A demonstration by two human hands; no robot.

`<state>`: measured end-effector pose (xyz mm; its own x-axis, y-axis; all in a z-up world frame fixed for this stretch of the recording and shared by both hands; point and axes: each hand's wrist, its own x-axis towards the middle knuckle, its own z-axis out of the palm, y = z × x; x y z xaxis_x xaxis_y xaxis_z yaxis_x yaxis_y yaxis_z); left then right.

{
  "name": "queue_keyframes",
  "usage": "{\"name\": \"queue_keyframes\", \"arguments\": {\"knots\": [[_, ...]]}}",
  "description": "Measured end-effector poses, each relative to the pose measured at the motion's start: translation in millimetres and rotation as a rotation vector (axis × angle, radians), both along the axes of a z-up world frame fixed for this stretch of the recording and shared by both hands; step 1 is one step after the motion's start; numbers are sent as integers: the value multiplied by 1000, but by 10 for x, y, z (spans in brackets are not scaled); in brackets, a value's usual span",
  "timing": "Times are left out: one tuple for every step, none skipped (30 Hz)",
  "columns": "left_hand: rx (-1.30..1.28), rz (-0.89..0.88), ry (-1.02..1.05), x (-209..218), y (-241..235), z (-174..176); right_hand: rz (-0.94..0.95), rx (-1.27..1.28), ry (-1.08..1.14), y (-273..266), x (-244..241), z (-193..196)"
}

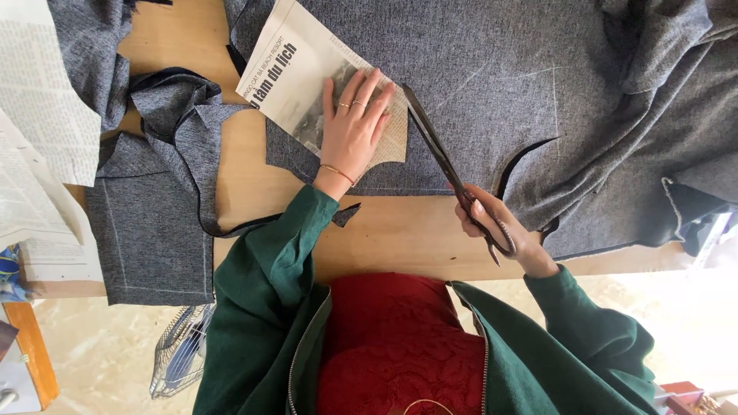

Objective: Cutting fabric pieces using scissors and a pattern, then organizing the cut pieces and scraps on a work table.

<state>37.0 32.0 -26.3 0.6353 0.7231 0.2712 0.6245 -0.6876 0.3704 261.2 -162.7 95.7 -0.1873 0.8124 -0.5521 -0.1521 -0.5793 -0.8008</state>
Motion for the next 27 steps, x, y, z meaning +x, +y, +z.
{"name": "queue_keyframes", "arguments": {"knots": [[-7,-2,6,0,1,-6,13,15,-8,25,-19,11],[-14,-4,12,1,0,-11,26,30,-16,48,-38,22],[-15,-5,12,5,-1,-15,25,29,-16,44,-29,-14],[-17,-4,15,7,1,-18,15,25,2,45,-19,-49],[-19,-3,18,6,4,-20,4,20,19,47,-12,-84],[-19,-1,19,8,2,-24,7,20,20,60,-14,-67],[-12,3,9,8,1,-28,12,8,-1,72,-17,-50],[-5,7,-2,10,-3,-33,18,-4,-23,82,-19,-31],[-6,9,-1,4,-3,-33,20,-5,-23,96,-26,-15],[-8,7,0,6,-2,-33,12,-14,-24,107,-30,3],[-11,5,0,8,-1,-34,5,-24,-24,118,-33,21],[-12,6,0,9,0,-37,6,-24,-24,103,-19,-15],[-4,4,2,9,0,-40,6,-18,-25,88,-5,-52],[4,2,3,7,3,-43,7,-11,-25,75,7,-90],[4,3,4,4,0,-43,8,-11,-25,70,18,-109],[-2,3,2,4,-1,-41,29,11,-59,65,33,-127],[-7,3,0,5,-2,-40,50,33,-92,60,47,-145],[-7,3,0,4,-4,-39,51,33,-93,90,23,-92],[-6,1,3,3,-5,-38,54,25,-118,119,-2,-38],[-5,-1,5,0,-3,-37,58,17,-144,151,-28,14],[-5,-1,5,2,0,-41,58,17,-143,183,-51,77],[-8,0,2,4,-1,-46,87,36,-188,211,-73,141],[-10,0,-1,5,-3,-52,116,54,-232,238,-96,204],[-11,1,-1,5,-3,-54,117,54,-232,220,-74,158],[-3,0,-2,5,-2,-57,90,39,-201,202,-52,113],[5,0,-2,3,-2,-58,63,25,-169,183,-32,67],[4,1,-1,2,-3,-62,63,24,-169,195,-30,80]]}}
